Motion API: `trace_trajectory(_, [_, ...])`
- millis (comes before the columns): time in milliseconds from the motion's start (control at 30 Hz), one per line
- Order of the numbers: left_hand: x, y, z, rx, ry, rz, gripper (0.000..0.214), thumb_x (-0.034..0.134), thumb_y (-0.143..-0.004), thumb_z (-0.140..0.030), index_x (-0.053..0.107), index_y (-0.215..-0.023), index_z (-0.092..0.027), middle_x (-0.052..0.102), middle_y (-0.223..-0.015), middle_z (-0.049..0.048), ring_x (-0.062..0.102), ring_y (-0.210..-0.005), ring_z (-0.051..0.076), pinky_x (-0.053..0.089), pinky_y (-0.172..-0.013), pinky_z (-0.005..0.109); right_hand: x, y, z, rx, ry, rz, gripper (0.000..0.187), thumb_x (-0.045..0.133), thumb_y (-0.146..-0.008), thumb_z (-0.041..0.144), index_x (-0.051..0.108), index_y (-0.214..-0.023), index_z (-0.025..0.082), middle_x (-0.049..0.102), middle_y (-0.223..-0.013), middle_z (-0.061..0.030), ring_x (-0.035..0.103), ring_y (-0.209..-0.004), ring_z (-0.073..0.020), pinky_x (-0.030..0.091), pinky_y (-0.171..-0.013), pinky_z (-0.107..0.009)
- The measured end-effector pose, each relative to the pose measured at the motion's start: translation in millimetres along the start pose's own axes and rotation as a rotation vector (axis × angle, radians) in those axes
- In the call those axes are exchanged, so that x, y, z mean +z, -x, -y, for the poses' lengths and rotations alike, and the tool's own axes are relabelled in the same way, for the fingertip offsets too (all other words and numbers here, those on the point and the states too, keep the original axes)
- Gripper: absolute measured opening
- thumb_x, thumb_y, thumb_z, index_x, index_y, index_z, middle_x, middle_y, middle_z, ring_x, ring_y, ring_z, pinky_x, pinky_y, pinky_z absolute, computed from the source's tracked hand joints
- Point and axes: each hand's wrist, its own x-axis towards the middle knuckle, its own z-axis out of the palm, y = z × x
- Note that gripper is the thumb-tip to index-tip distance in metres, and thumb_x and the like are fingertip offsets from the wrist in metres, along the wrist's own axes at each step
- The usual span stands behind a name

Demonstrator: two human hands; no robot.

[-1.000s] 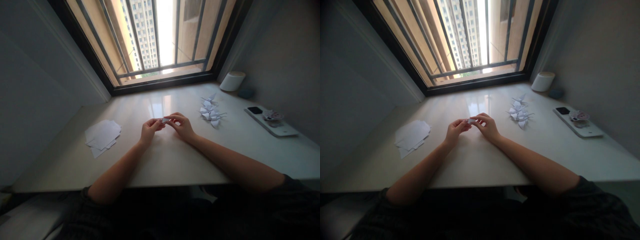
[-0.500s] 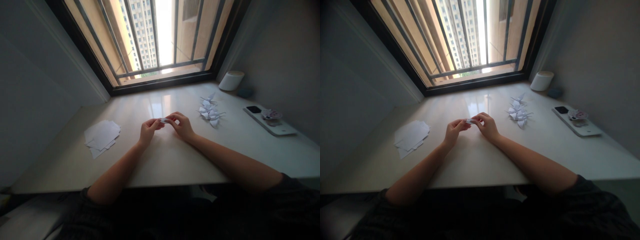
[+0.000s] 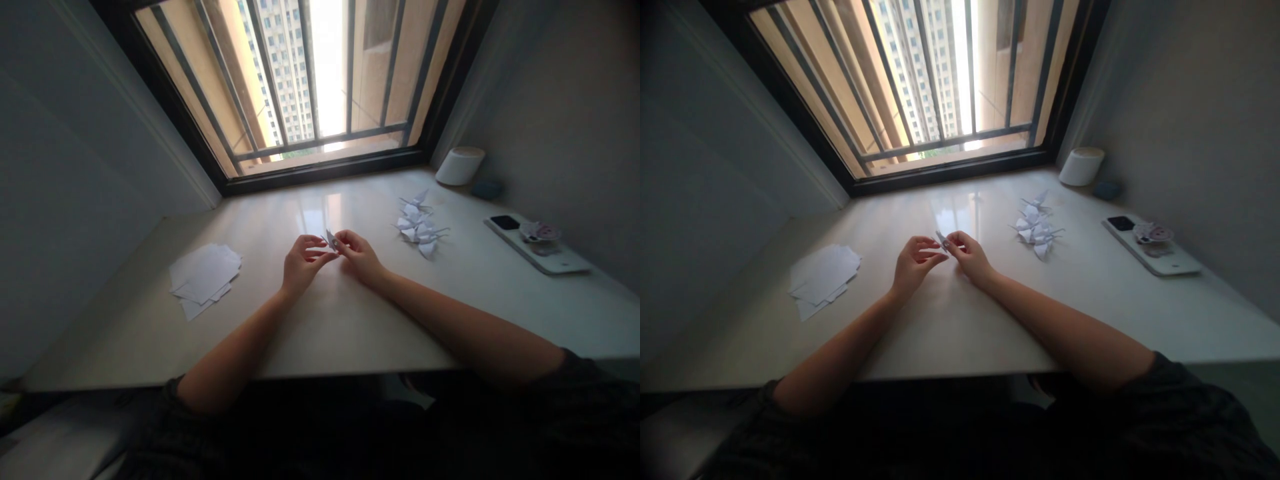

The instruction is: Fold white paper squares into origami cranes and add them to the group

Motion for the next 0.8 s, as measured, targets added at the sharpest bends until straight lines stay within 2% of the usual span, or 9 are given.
trace_trajectory(167, [0.4,4.5,-2.2,0.076,-0.099,0.017,0.037,0.078,-0.067,-0.043,0.060,-0.092,-0.021,0.068,-0.102,0.0059,0.070,-0.087,0.021,0.053,-0.073,0.030,6.7,2.5,-1.5,0.108,-0.209,0.049,0.032,0.063,-0.077,0.052,0.055,-0.081,0.021,0.058,-0.074,0.0002,0.055,-0.068,-0.0145,0.047,-0.068,-0.030])
trace_trajectory(367, [2.3,7.4,-9.3,0.144,-0.163,-0.013,0.034,0.078,-0.067,-0.043,0.063,-0.091,-0.023,0.070,-0.098,0.0043,0.070,-0.087,0.022,0.051,-0.077,0.032,9.5,4.6,-2.1,0.119,-0.217,0.069,0.031,0.062,-0.078,0.052,0.055,-0.081,0.021,0.061,-0.077,-0.0015,0.059,-0.074,-0.0162,0.049,-0.072,-0.032])
trace_trajectory(467, [3.7,8.2,-11.4,0.168,-0.194,-0.054,0.033,0.080,-0.066,-0.041,0.064,-0.090,-0.024,0.070,-0.094,0.0028,0.071,-0.085,0.021,0.051,-0.077,0.030,10.0,4.8,-2.4,0.147,-0.284,0.055,0.031,0.068,-0.075,0.050,0.058,-0.081,0.021,0.063,-0.076,-0.0013,0.060,-0.074,-0.0159,0.050,-0.073,-0.032])
trace_trajectory(633, [2.9,6.9,-7.7,0.198,-0.279,-0.121,0.030,0.078,-0.069,-0.041,0.063,-0.090,-0.024,0.071,-0.090,0.0001,0.072,-0.080,0.019,0.051,-0.069,0.027,10.7,5.9,1.4,0.196,-0.415,0.088,0.031,0.075,-0.070,0.046,0.064,-0.082,0.020,0.067,-0.082,-0.0020,0.062,-0.079,-0.0157,0.050,-0.080,-0.033])
trace_trajectory(800, [-0.5,5.3,-3.0,0.290,-0.328,-0.137,0.019,0.074,-0.075,-0.038,0.068,-0.084,-0.022,0.073,-0.084,0.0004,0.070,-0.080,0.017,0.054,-0.073,0.029,9.4,6.7,4.2,0.203,-0.406,0.110,0.033,0.077,-0.068,0.048,0.064,-0.082,0.021,0.068,-0.084,-0.0021,0.063,-0.081,-0.0165,0.050,-0.083,-0.035])
